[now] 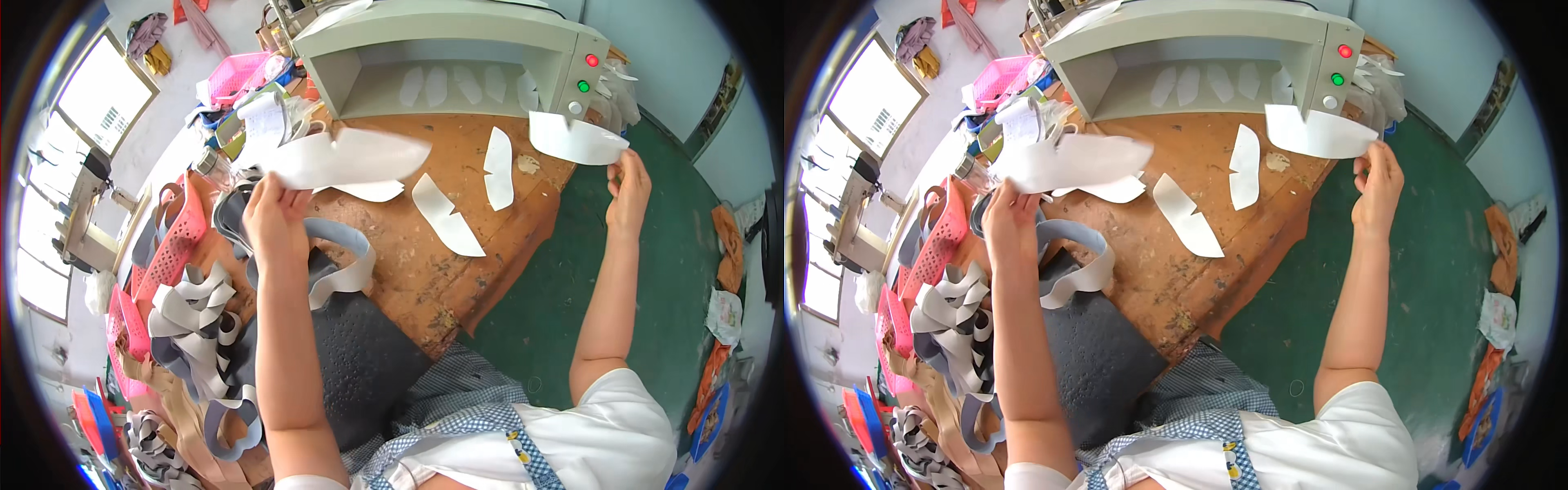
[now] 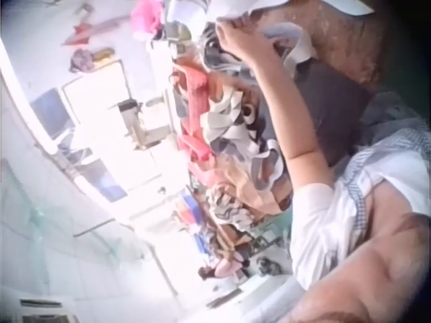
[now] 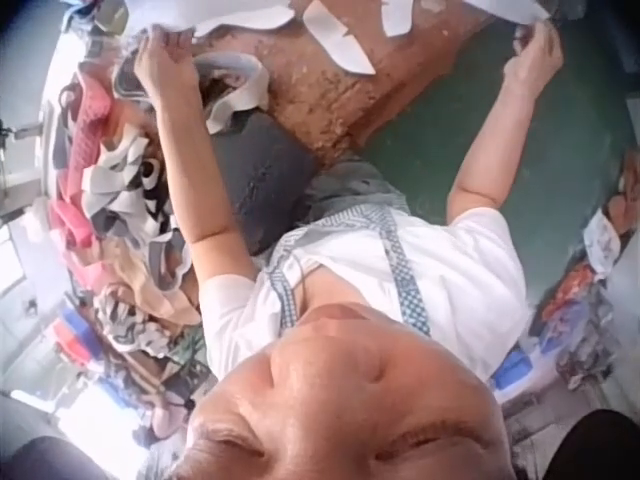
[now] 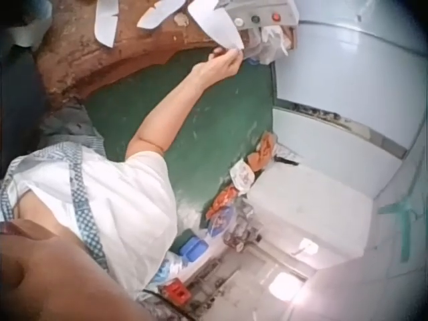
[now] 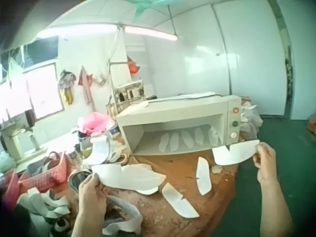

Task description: Assembling and aligning various cut leather and fabric components to prepare shoe uppers for manufacturing.

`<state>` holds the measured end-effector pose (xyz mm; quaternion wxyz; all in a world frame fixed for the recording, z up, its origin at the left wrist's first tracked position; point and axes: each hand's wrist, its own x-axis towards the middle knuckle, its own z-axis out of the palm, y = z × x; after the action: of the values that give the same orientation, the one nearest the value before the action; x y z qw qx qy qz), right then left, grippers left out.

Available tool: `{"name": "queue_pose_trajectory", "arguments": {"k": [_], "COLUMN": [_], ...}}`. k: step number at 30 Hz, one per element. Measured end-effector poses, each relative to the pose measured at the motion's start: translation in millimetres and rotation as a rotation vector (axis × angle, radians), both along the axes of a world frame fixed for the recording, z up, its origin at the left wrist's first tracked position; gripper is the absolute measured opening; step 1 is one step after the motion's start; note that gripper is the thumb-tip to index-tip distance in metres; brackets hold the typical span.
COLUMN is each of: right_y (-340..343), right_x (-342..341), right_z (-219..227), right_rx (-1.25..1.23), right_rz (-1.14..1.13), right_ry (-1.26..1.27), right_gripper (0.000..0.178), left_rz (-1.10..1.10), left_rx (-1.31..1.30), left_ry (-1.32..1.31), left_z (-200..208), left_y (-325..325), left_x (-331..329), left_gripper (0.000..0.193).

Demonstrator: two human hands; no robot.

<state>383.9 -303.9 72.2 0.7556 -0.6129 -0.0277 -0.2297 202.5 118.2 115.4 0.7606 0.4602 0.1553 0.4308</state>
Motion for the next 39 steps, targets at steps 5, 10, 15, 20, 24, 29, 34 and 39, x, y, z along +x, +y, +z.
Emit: {"name": "queue_pose_trajectory", "arguments": {"k": [5,10,15,20,24,29,34,39], "right_y": [38,96,161,294,389,471,488,437], "right_x": [-3,22,80,134,199,221,216,227], "right_z": [32,55,35,2,-32,-59,-86,-67], "right_rx": [-0.211,-0.279,-0.241,-0.199,-0.539,-0.628,-1.337,-1.357], "right_rz": [0.24,0.444,0.666,0.706,0.263,0.215,0.309,0.23], "right_ry": [-0.043,-0.009,0.023,-0.023,-0.378,-0.441,-0.232,-0.263], "right_gripper": [0.029,0.031,0.029,0.027,0.019,0.015,0.039,0.053], "left_rz": [-0.33,-0.148,-0.026,-0.544,-0.333,-0.271,-0.272,-0.307], "left_rx": [-0.051,0.353,1.247,1.005,0.502,0.63,0.654,0.643], "left_ry": [0.278,0.736,0.426,0.654,0.792,0.724,0.743,0.703], "left_z": [-59,-105,-52,-83,-114,-134,-128,-124], "left_y": [27,64,-32,-105,-107,-112,-102,-97], "left_x": [52,59,-1,-131,-152,-154,-151,-149], "left_gripper": [0.022,0.038,0.029,0.013,0.01,0.011,0.012,0.013]}}
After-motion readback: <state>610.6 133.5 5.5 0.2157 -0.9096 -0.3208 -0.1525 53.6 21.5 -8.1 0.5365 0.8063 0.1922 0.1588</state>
